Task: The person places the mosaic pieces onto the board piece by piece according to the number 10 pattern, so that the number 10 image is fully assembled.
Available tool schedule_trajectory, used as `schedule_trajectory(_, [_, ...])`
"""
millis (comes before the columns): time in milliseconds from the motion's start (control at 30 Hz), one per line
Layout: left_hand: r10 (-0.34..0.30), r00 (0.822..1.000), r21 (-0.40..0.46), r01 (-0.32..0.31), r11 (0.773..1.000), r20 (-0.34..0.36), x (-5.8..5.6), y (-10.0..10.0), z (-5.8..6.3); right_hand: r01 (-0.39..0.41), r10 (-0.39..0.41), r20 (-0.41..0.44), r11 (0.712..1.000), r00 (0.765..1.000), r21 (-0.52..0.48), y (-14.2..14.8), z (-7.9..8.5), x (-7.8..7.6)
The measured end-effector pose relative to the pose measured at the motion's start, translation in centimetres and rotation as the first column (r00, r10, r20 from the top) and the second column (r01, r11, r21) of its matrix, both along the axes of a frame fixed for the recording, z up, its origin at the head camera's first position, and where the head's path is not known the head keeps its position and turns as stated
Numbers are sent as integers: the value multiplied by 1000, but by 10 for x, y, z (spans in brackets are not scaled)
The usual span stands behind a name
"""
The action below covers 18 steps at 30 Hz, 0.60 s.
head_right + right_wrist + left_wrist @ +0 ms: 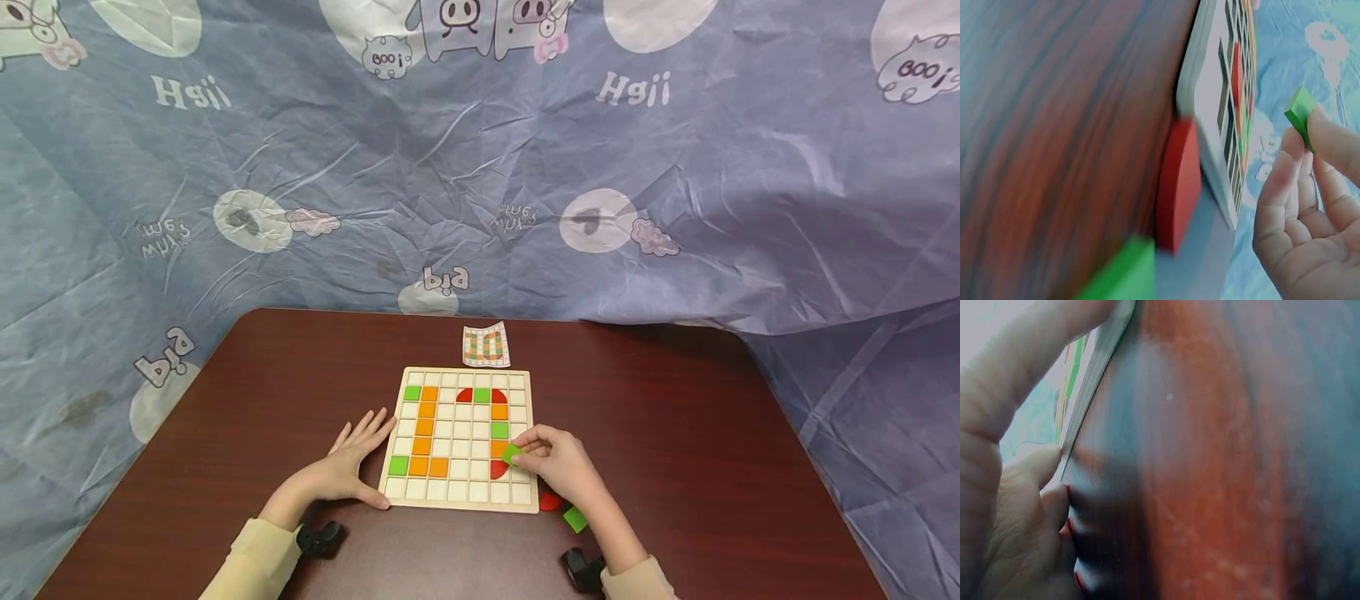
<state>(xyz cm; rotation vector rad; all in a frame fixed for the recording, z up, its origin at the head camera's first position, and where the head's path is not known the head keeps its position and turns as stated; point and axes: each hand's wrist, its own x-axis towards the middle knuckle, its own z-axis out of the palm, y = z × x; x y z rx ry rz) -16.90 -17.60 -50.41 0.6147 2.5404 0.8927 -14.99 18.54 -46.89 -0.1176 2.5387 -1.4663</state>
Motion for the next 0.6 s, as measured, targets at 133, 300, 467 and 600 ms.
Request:
schedule_trajectory(133, [-1, 1000, 2, 1, 1000, -1, 0, 0, 1, -21, 20, -26, 1000, 999, -6, -15, -2, -1])
schedule_trajectory(300, [3, 1000, -2, -3, 1000, -2, 0, 1, 1, 1, 1, -59, 1000, 998, 31, -35, -3, -1])
schedule_trajectory(467, [6, 1000, -13, -6, 1000, -4, -1, 1, -1, 19, -13, -74, 997, 997, 78, -49, -7, -1])
schedule_trajectory(600, [3, 1000, -10, -3, 1000, -3, -1, 0, -1, -1, 10, -84, 995, 996, 99, -53, -9, 0])
